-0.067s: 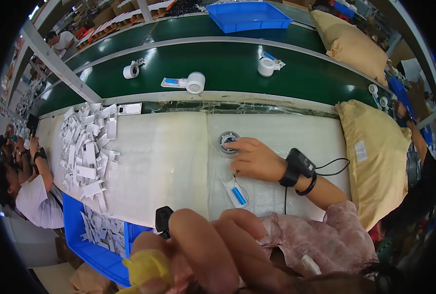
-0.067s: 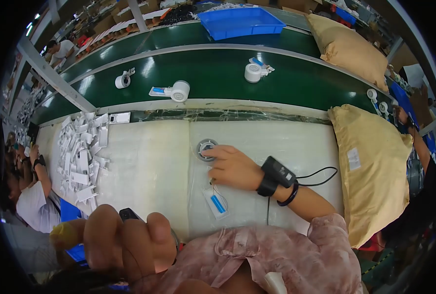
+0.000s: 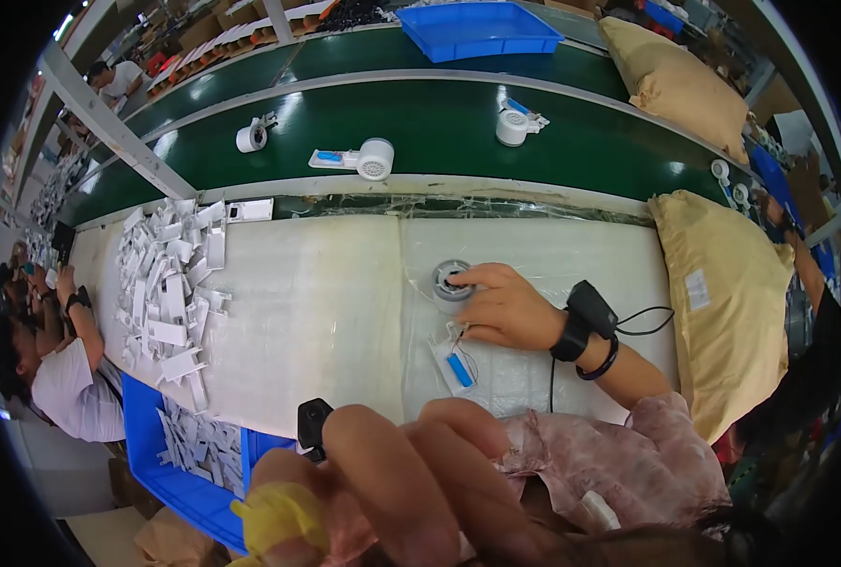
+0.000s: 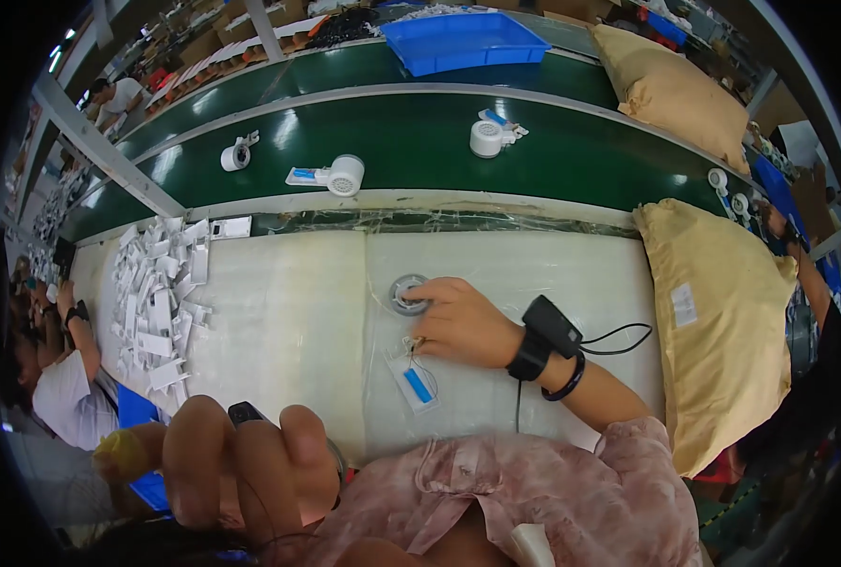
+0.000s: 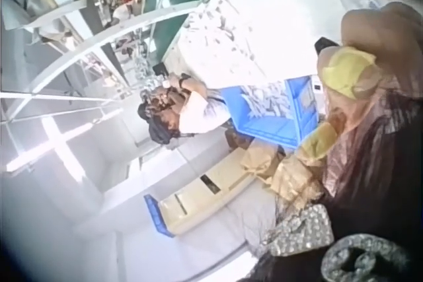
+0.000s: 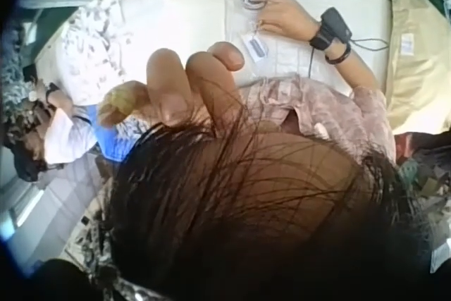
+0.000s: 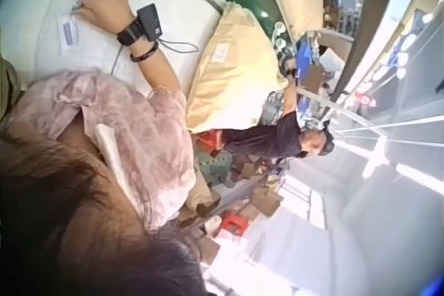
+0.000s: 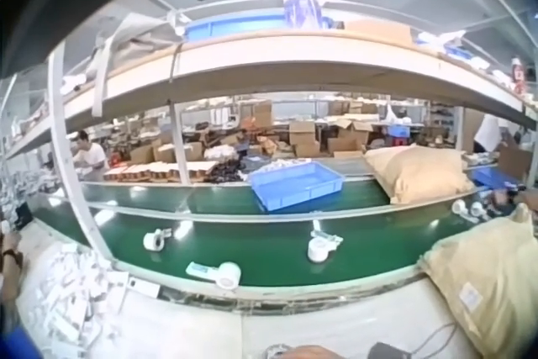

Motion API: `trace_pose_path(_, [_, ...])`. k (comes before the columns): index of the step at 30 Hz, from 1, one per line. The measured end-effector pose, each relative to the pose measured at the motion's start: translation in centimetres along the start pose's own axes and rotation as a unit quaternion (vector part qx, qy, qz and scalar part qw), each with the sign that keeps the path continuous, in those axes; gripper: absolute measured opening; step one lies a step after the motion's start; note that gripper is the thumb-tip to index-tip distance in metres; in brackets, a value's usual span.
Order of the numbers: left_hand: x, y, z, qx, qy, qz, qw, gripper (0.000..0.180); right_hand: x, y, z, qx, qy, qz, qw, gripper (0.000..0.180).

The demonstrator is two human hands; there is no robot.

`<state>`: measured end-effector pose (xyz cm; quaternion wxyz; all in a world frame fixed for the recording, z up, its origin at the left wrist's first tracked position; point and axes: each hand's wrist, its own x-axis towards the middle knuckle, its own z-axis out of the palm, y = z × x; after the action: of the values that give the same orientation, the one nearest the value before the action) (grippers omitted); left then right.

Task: Assembling small electronic components into plastic housings on a factory production line.

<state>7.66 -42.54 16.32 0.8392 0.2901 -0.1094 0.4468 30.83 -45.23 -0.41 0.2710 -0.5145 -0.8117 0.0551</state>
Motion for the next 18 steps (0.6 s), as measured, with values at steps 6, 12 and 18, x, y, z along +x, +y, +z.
trace_pose_path(6, [1.9, -3.6, 0.7, -0.006, 0.217, 0.163, 0.962, 0.032, -3.9, -0.5, -1.1, 0.160, 0.149, 0.133, 0.967, 0.017])
trace_pose_path(12, [5.0, -6.9, -7.2, 0.267, -0.131, -0.103, 0.949, 0.045, -8.1, 0.2, -0.7, 0.328, 0.289, 0.285, 0.853, 0.012])
trace_pose_path(18, [6.3, -15.4, -17.7, 0.472, -0.193, -0.350, 0.786, 0.059, -8.3, 0.7, -1.9, 0.502, 0.317, 0.304, 0.745, 0.008])
